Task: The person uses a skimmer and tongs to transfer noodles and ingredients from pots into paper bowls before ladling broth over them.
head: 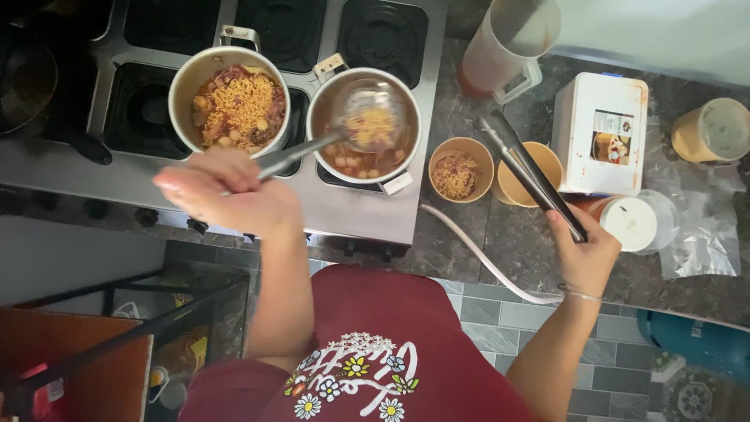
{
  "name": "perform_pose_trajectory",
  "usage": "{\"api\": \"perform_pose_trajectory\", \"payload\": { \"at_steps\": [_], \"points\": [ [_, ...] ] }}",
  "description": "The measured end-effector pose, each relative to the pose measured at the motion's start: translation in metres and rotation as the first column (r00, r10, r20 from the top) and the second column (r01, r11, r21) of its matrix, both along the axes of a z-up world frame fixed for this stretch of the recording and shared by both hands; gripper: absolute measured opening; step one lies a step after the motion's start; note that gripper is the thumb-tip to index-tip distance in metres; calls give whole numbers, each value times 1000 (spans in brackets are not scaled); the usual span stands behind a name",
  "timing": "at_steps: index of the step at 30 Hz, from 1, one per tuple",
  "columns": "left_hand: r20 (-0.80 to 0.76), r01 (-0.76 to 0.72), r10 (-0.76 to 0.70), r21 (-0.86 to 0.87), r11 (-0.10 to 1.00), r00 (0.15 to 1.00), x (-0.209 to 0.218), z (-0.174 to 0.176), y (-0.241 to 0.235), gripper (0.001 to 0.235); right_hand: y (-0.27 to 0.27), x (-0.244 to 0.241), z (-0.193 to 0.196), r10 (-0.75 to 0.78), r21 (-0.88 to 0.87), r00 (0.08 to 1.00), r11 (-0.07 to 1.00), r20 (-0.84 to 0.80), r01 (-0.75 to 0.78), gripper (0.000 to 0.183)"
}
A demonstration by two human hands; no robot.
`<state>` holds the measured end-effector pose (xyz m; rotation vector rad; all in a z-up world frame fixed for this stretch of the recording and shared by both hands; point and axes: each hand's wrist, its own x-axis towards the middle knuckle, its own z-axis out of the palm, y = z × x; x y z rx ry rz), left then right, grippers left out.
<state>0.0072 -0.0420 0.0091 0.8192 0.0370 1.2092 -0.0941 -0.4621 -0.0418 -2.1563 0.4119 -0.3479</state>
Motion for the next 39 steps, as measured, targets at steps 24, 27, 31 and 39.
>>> {"api": "perform_pose_trajectory", "payload": {
  "at_steps": [24, 27, 31, 39],
  "points": [
    [22, 285, -615, 873, 396, 788, -24, -68, -186, 32, -61, -57, -46, -236, 106, 968, 968, 90, 226, 39],
    [33, 319, -470, 691, 649, 882, -35, -50, -140, 24, -46, -42, -49, -246, 372, 969, 900, 6, 226, 32],
    [214, 239, -363, 449, 861, 907, -51, -19, -87, 33, -13, -4, -48, -4, 289, 999, 957, 38, -7, 27],
    [388, -71, -53, 299, 952, 920, -31, -5, -8, 41, 66, 86, 3, 511, -292, 860, 820, -11, -491, 34]
  ]
}}
